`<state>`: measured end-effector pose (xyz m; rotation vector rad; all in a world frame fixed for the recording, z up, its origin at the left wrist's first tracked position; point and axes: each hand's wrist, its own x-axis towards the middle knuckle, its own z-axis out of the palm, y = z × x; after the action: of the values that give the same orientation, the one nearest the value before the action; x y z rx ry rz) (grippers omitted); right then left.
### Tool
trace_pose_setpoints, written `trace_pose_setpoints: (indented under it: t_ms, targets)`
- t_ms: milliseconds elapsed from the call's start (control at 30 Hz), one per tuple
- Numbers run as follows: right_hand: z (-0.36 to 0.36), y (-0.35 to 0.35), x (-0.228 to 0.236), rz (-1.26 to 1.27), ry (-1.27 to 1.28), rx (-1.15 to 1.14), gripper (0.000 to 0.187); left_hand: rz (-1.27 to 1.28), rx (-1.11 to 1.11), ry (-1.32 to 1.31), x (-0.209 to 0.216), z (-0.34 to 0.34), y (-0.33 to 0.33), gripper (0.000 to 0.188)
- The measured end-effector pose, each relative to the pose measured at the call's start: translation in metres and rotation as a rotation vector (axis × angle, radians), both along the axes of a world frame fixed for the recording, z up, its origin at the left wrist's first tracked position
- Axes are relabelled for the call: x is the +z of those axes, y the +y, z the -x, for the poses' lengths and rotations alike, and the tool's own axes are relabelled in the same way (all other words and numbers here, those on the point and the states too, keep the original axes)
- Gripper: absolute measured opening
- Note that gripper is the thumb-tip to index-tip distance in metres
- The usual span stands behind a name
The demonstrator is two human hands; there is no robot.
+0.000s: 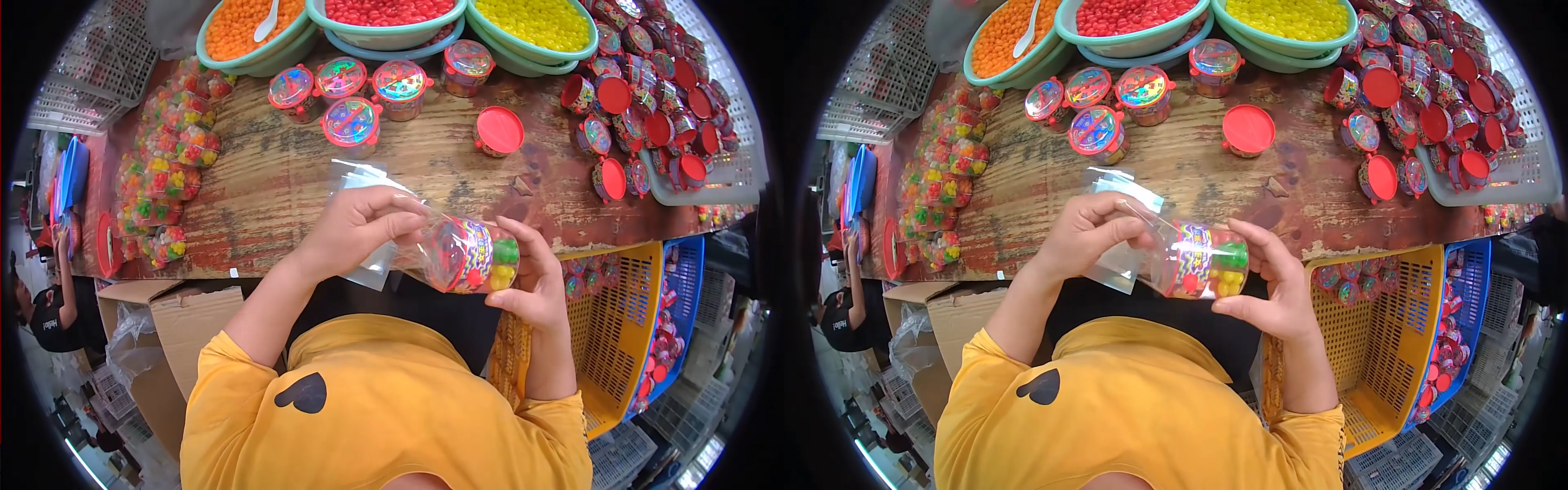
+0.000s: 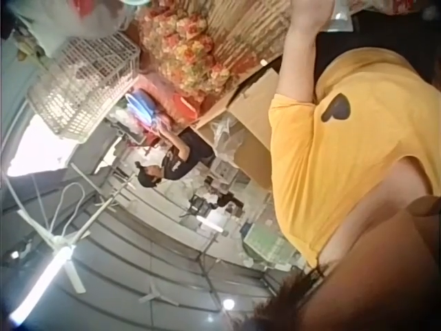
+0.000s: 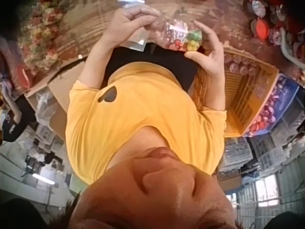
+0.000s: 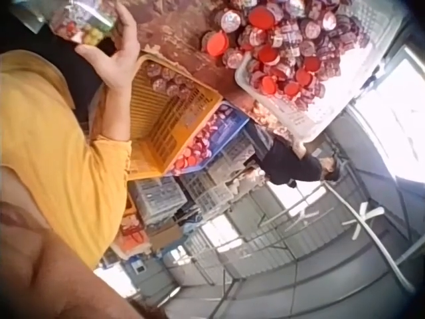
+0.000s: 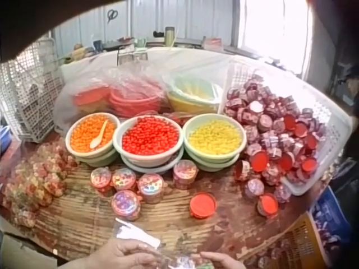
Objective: Packaging small colorful toys or beads into decorative plastic jars and then placing those jars into clear plastic bags.
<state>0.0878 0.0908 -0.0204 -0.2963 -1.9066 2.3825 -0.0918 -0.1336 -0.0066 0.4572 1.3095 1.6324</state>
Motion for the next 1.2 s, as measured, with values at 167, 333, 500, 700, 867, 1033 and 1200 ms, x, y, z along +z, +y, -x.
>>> trace_pose_setpoints:
  t_ms: [167, 333, 500, 700, 867, 1033, 1200]
  targets:
    - [0.004, -0.002, -0.009, -0.172, 0.078, -0.039, 0.09, -0.035, -0.053, -0.066, 0.018, 0.005, 0.005, 0.006]
    - [0.007, -0.005, -0.005, -0.093, 0.109, -0.07, 0.091, -0.193, -0.02, -0.102, 0.027, 0.007, 0.007, 0.008]
    - [0.003, -0.001, -0.005, 0.078, 0.083, -0.043, 0.09, 0.03, -0.116, 0.679, 0.028, 0.011, 0.007, 0.01]
    - [0.003, -0.01, -0.013, -0.14, 0.201, -0.107, 0.087, -0.262, 0.07, 0.522, 0.023, -0.003, 0.015, 0.03]
    - [0.003, -0.03, -0.028, 0.21, 0.19, -0.203, 0.089, -0.249, 0.26, -0.035, -0.012, -0.054, 0.04, 0.132]
    - [-0.006, -0.034, -0.007, 0.54, 0.071, -0.157, 0.108, -0.024, 0.149, 0.578, -0.033, -0.061, 0.046, 0.11]
    - [-0.019, -0.035, -0.004, 0.699, -0.035, -0.212, 0.116, -0.016, 0.059, 0.85, -0.033, -0.066, 0.053, 0.091]
